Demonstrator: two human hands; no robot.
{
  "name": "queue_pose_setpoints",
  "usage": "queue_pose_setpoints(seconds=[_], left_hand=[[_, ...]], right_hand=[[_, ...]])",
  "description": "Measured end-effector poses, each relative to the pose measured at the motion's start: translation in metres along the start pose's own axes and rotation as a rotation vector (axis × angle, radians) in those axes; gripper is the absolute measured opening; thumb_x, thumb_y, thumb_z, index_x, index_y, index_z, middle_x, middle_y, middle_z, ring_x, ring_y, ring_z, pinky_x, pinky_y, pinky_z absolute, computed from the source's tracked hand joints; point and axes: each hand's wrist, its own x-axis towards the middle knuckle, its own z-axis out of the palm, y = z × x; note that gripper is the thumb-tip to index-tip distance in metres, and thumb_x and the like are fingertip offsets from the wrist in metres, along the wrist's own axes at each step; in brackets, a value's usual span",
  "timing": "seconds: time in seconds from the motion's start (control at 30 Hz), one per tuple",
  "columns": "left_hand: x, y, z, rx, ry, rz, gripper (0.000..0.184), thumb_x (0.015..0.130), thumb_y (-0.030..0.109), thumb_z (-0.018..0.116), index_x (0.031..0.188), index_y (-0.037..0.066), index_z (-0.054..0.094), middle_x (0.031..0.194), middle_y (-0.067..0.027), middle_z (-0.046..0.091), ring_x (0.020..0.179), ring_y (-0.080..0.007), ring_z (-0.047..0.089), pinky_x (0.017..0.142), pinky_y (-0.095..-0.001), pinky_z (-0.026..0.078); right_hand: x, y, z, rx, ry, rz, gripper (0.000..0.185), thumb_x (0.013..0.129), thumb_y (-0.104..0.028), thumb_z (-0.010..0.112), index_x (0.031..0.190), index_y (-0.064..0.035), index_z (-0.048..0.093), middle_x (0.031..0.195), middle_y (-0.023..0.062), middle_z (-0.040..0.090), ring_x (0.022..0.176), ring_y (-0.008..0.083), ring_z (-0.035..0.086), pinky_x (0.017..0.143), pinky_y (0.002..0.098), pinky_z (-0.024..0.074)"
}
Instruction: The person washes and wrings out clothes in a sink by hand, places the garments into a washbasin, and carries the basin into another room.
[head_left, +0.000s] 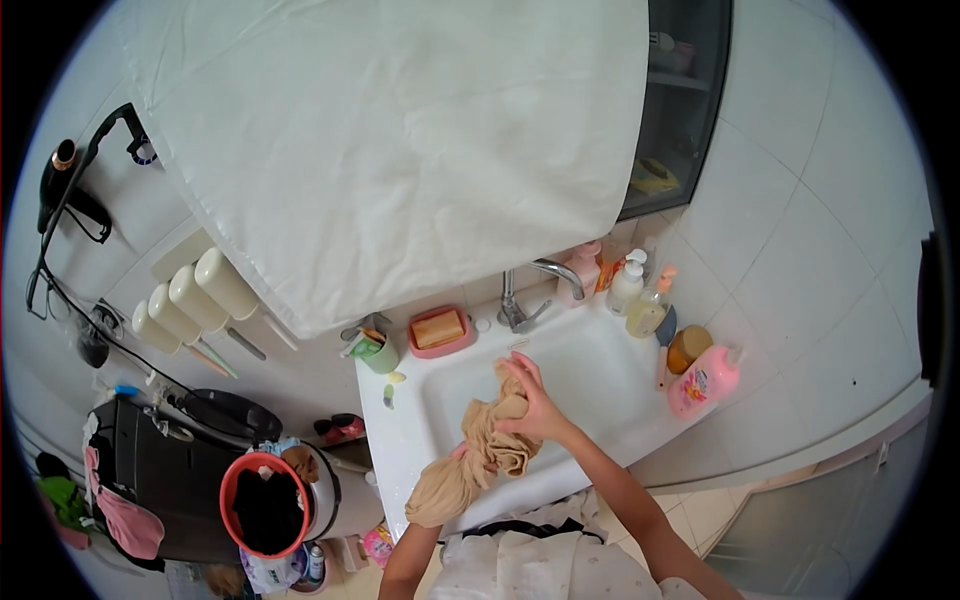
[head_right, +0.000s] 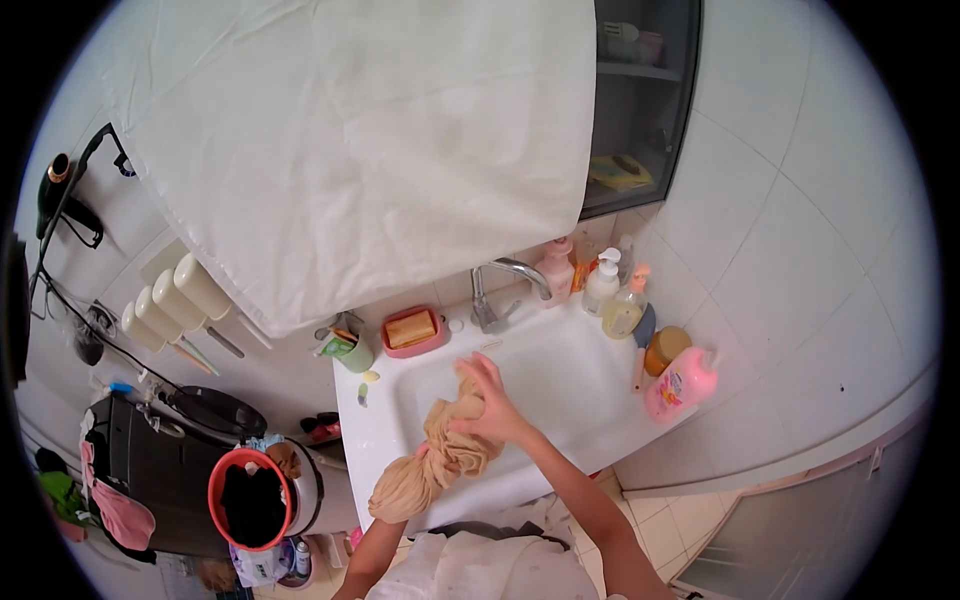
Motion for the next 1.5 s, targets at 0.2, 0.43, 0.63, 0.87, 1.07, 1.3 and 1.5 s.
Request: queue_pose_setpoints(seconds=[0.2, 0.43, 0.63, 0.87, 1.07, 1.3, 1.5], left_hand=[[-0.009, -0.008, 0.009, 0.037, 0.051, -0.007, 0.028, 0.085, 0.018, 0.039, 0.109, 0.003, 0.042, 0.104, -0.0091, 0.047, 0.090, -0.0162, 0.050, 0.074, -0.0242, 0.042], [0.014, -0.003, -0.007, -0.034, -0.025, -0.055, 0.025, 0.085, 0.013, 0.040, 0.107, 0.003, 0.043, 0.090, -0.0069, 0.055, 0.074, -0.0153, 0.055, 0.064, -0.0233, 0.046], [0.056, 0.008, -0.030, 0.472, 0.224, -0.562, 0.042, 0.076, 0.026, 0.056, 0.107, 0.000, 0.044, 0.089, -0.0077, 0.056, 0.072, -0.0146, 0.055, 0.062, -0.0254, 0.046], [0.084, -0.015, -0.056, 0.942, 0.400, -0.277, 0.054, 0.067, 0.029, 0.062, 0.103, -0.008, 0.044, 0.089, -0.0124, 0.056, 0.073, -0.0166, 0.056, 0.063, -0.0268, 0.046], [0.076, 0.008, -0.038, 0.409, 0.228, -0.315, 0.053, 0.067, 0.021, 0.059, 0.108, -0.006, 0.040, 0.089, -0.0112, 0.055, 0.076, -0.0167, 0.055, 0.064, -0.0274, 0.046], [0.056, 0.026, -0.022, 0.195, 0.349, 0.062, 0.047, 0.063, 0.005, 0.051, 0.108, -0.002, 0.040, 0.094, -0.0101, 0.052, 0.078, -0.0171, 0.054, 0.066, -0.0285, 0.046], [0.046, 0.024, 0.049, 0.215, 0.736, 0.579, 0.061, 0.065, 0.001, 0.050, 0.119, 0.001, 0.023, 0.109, -0.0135, 0.041, 0.094, -0.0212, 0.046, 0.080, -0.0290, 0.038]], right_hand=[[0.004, -0.014, 0.020, -0.260, -0.082, 0.043, 0.076, 0.058, -0.020, 0.070, 0.123, -0.0126, 0.032, 0.111, 0.0163, 0.033, 0.102, 0.0337, 0.037, 0.086, 0.0364, 0.0345], [-0.001, 0.038, 0.037, -0.436, -0.060, 0.026, 0.034, 0.067, -0.014, 0.058, 0.100, -0.0071, 0.050, 0.086, 0.0154, 0.045, 0.082, 0.0325, 0.046, 0.074, 0.0400, 0.0392], [-0.008, 0.052, 0.043, -0.752, -0.129, 0.096, 0.017, 0.068, -0.009, 0.053, 0.082, -0.0006, 0.050, 0.078, 0.0188, 0.049, 0.072, 0.0343, 0.050, 0.063, 0.0396, 0.0429], [-0.010, 0.082, 0.051, -0.940, -0.068, 0.286, 0.014, 0.069, -0.011, 0.050, 0.076, 0.0008, 0.050, 0.074, 0.0196, 0.051, 0.068, 0.0328, 0.053, 0.058, 0.0395, 0.0444], [0.013, 0.090, 0.013, -0.546, -0.003, 0.241, 0.020, 0.073, -0.017, 0.051, 0.086, -0.0018, 0.051, 0.085, 0.0171, 0.049, 0.078, 0.0287, 0.051, 0.069, 0.0336, 0.0425], [-0.012, 0.036, -0.026, 0.514, 0.352, 0.507, 0.057, 0.083, -0.034, 0.046, 0.128, -0.0122, 0.020, 0.125, 0.0126, 0.027, 0.115, 0.0220, 0.029, 0.091, 0.0315, 0.0284], [-0.095, -0.002, 0.009, 0.740, 0.058, 0.673, 0.063, 0.082, -0.033, 0.047, 0.129, -0.0102, 0.012, 0.127, 0.0139, 0.024, 0.117, 0.0213, 0.027, 0.093, 0.0333, 0.0279]])
